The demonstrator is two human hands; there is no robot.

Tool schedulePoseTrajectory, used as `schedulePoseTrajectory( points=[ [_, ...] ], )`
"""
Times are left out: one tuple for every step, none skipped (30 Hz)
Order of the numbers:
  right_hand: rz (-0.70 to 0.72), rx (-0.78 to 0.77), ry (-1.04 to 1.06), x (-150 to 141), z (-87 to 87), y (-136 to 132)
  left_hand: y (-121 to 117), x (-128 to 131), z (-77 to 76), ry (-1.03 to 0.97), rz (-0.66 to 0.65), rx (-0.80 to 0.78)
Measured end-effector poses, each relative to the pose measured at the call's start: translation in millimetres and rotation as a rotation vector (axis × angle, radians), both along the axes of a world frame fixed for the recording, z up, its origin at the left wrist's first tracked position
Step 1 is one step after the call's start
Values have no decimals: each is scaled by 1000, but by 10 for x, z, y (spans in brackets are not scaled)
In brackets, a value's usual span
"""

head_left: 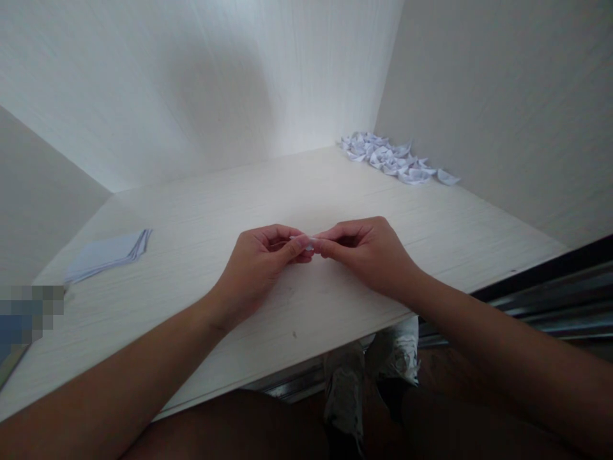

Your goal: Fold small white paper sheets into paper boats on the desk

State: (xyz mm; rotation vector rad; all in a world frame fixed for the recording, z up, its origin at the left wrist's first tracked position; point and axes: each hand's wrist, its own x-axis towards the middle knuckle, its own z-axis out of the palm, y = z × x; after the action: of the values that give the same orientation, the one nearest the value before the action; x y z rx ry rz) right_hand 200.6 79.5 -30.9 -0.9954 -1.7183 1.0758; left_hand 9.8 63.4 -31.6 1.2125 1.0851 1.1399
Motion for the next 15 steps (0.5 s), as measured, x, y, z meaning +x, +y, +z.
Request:
schedulePoseTrajectory(
  points=[
    [2,5,0,-7,1,-7,4,-6,4,6,1,-10],
    [5,12,-4,-14,3,-14,8,-14,7,9,-2,-18],
    [8,20,-11,-18,6,-19,13,-22,8,9,-9,-24],
    [12,29,-20,-19,10,-22,19,-30,6,7,-20,-29],
    [14,34,-31,-17,14,-22,25,-38,4,8,-34,-33],
    [14,34,-43,-12,18,-19,30,-45,0,13,-49,-35],
    [13,27,-54,-4,21,-14,34,-50,-3,20,-67,-36],
    [11,12,-61,7,24,-7,38,-55,-4,27,-87,-36],
    [9,-6,-67,18,26,1,41,-57,-4,30,-106,-37],
    [7,-23,-73,28,28,10,43,-58,-2,32,-123,-39],
    [6,-38,-78,38,28,19,44,-57,2,32,-133,-41],
    [9,-49,-85,45,29,27,44,-55,7,30,-134,-45],
    [13,-55,-94,51,29,35,44,-53,13,30,-128,-50],
    [20,-58,-103,55,29,41,44,-50,18,28,-116,-56],
    [26,-57,-111,56,29,45,43,-47,23,27,-103,-63]
  ],
)
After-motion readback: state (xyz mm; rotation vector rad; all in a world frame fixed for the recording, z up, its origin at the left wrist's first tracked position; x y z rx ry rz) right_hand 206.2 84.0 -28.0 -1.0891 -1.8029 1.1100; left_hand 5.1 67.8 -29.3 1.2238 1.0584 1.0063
